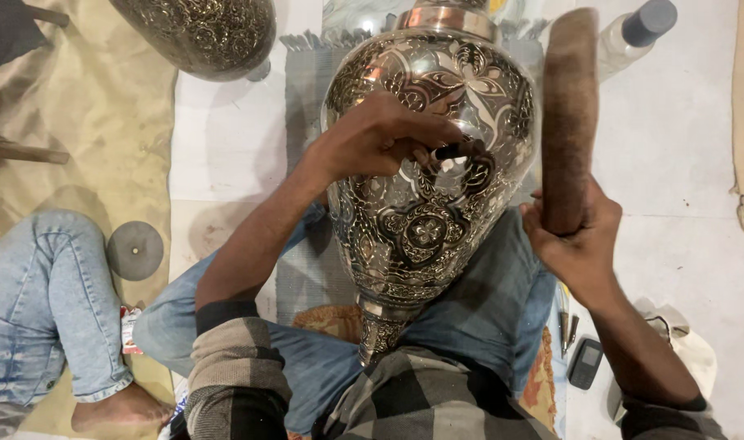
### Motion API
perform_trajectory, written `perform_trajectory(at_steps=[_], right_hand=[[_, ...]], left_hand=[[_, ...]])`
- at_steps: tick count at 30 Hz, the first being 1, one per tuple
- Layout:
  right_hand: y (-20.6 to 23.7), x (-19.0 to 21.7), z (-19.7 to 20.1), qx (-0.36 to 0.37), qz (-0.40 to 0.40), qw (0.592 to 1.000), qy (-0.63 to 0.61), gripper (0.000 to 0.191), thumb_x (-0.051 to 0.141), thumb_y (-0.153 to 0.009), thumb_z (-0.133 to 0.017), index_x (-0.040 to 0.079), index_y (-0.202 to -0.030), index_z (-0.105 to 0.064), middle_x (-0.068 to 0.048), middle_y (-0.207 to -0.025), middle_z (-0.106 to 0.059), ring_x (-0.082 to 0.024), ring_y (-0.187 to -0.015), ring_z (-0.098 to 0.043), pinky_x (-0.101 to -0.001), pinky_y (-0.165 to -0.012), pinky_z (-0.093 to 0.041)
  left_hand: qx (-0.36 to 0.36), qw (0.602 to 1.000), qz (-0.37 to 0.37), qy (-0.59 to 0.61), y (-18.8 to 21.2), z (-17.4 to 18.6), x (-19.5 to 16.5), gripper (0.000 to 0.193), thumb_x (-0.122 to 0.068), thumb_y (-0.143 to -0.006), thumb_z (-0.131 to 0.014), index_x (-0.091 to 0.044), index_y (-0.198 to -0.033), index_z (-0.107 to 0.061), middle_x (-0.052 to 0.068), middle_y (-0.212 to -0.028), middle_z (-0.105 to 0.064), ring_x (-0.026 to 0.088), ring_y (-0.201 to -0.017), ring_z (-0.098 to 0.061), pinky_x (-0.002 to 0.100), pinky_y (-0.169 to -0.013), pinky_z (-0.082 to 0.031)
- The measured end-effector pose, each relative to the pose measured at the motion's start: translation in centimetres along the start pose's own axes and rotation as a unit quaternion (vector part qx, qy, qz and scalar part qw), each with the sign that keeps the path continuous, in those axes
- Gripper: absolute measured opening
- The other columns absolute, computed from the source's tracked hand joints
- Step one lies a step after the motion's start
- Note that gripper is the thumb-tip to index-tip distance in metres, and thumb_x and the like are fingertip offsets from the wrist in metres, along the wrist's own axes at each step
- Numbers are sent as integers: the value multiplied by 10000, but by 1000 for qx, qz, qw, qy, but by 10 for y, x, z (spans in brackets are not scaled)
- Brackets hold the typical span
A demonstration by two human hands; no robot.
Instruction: The person sits cross-legged on the floor with a large ornate brass vessel braced on their lap. They hold a small chisel against the embossed floral patterns and strike it with a wooden mallet, working across different areas of the decorated surface to deepen the engraving.
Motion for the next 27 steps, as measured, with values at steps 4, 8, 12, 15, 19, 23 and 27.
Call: perform_trajectory(at_steps=[4, 8, 12, 15, 19, 23, 27], right_hand=[[-3, -11, -1, 19, -24, 1000, 6, 197, 25, -796, -734, -16, -927, -592, -98, -683, -576, -130, -618, -528, -301, -575, -427], [-18, -8, 3, 8, -17, 965, -263, 212, 16, -860, -806, 13, -991, -639, -20, -807, -630, -75, -706, -590, -247, -632, -482], [-49, 22, 19, 37, 9, 974, -222, 180, -6, -893, -774, 0, -1004, -633, -19, -791, -637, -77, -667, -592, -258, -623, -481], [-64, 57, 26, 83, 92, 992, 19, 242, -37, -776, -781, -12, -983, -659, -57, -735, -639, -119, -628, -604, -304, -600, -472], [-67, 66, 35, -4, 57, 984, -172, 225, 75, -857, -713, 37, -1042, -592, -42, -734, -606, -116, -608, -581, -274, -573, -470], [-63, 59, 24, 83, 120, 985, 96, 271, 76, -754, -776, 38, -948, -590, -139, -680, -613, -267, -573, -587, -372, -553, -424], [-61, 37, 27, 83, 88, 992, 37, 263, 96, -804, -759, 20, -931, -542, -156, -666, -566, -264, -563, -580, -354, -551, -430]], left_hand=[[-83, 995, 42, 42, 4, 8, -3, 525, 164, -873, -549, -132, -1281, -695, 92, -1037, -799, 139, -781, -804, 246, -658, -654], [-142, 986, 75, 55, 7, 13, -6, 596, 207, -793, -425, -13, -1284, -682, 191, -1050, -779, 213, -817, -820, 279, -711, -653], [-151, 979, 92, 103, 5, 11, -6, 527, 214, -819, -441, 48, -1266, -665, 212, -1074, -774, 261, -897, -818, 287, -711, -658], [-121, 983, 123, 64, 3, 7, -5, 568, 218, -783, -427, 39, -1255, -686, 202, -1025, -775, 234, -821, -823, 295, -709, -661], [-122, 978, 142, 96, 3, 7, -6, 607, 234, -744, -437, 38, -1267, -673, 221, -1123, -763, 266, -899, -818, 291, -720, -662], [-123, 974, 160, 107, 1, 7, -6, 582, 253, -749, -517, 46, -1269, -676, 216, -1102, -768, 283, -928, -800, 307, -785, -680], [-116, 977, 141, 114, -2, 7, -12, 589, 274, -773, -507, 18, -1270, -692, 184, -1120, -777, 272, -972, -813, 312, -810, -658]])
Point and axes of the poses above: each hand's wrist, its own y-axis away from the middle knuckle, its own z-axis out of the back of the hand, x = y × z, the point moved 7 cm from there along -y, towards the middle knuckle
